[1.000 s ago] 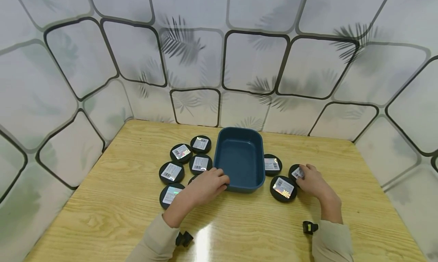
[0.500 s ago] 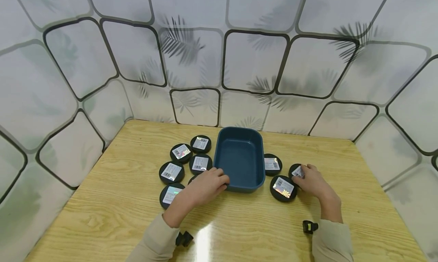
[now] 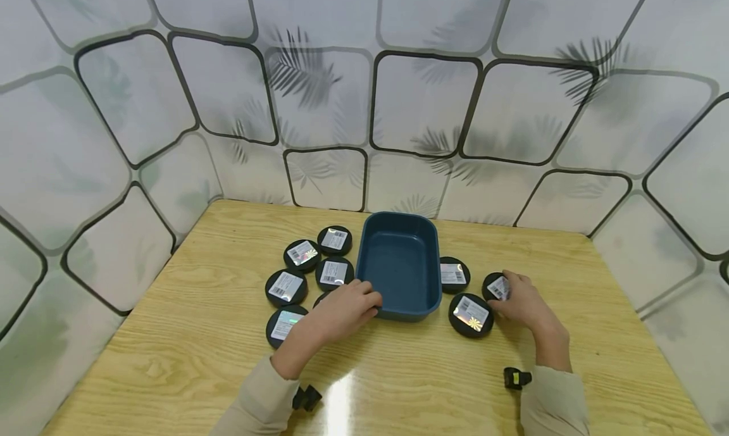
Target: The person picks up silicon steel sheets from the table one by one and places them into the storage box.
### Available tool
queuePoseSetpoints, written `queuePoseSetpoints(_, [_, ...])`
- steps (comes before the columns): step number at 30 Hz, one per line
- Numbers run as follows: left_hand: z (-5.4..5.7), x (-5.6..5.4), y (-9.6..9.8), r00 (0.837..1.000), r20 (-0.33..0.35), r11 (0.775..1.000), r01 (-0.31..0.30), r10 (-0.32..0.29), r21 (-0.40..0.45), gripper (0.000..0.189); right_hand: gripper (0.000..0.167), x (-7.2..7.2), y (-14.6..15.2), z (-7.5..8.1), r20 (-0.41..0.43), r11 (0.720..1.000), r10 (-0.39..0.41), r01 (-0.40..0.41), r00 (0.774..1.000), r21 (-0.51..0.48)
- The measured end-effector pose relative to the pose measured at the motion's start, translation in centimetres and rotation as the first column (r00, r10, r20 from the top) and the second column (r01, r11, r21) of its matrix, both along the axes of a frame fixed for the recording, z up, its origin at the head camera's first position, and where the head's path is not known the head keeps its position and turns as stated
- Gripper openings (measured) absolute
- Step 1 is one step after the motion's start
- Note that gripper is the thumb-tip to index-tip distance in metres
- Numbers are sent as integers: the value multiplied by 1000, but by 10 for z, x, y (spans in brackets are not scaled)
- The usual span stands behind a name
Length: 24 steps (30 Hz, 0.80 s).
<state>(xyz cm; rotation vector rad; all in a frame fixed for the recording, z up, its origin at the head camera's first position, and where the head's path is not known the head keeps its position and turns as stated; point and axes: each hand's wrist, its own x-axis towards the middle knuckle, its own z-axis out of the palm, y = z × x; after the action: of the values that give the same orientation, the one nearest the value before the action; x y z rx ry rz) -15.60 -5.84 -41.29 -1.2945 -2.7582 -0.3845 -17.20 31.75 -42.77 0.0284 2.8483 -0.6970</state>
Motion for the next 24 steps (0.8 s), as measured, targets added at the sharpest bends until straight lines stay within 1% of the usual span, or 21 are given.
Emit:
queuePoseSetpoints(7, [0, 0, 1, 1000, 8, 1000, -1, 1, -7, 6, 83, 1, 1, 0, -27, 1000, -14, 14, 1000, -11])
queuePoseSetpoints(12, [0, 0, 0, 1000, 23, 1000, -2, 2, -3, 7, 88, 2, 2, 0, -35, 999, -29, 28, 999, -25])
queuePoseSetpoints(19, [0, 0, -1, 998, 67, 999, -7, 4, 37, 8, 93, 2, 2, 2, -29, 998, -47, 46, 998, -45])
queuePoseSetpoints(24, [0, -1, -1, 997, 81, 997, 5, -11, 74, 8, 97, 2, 4, 5, -44, 997, -58, 55, 997, -53])
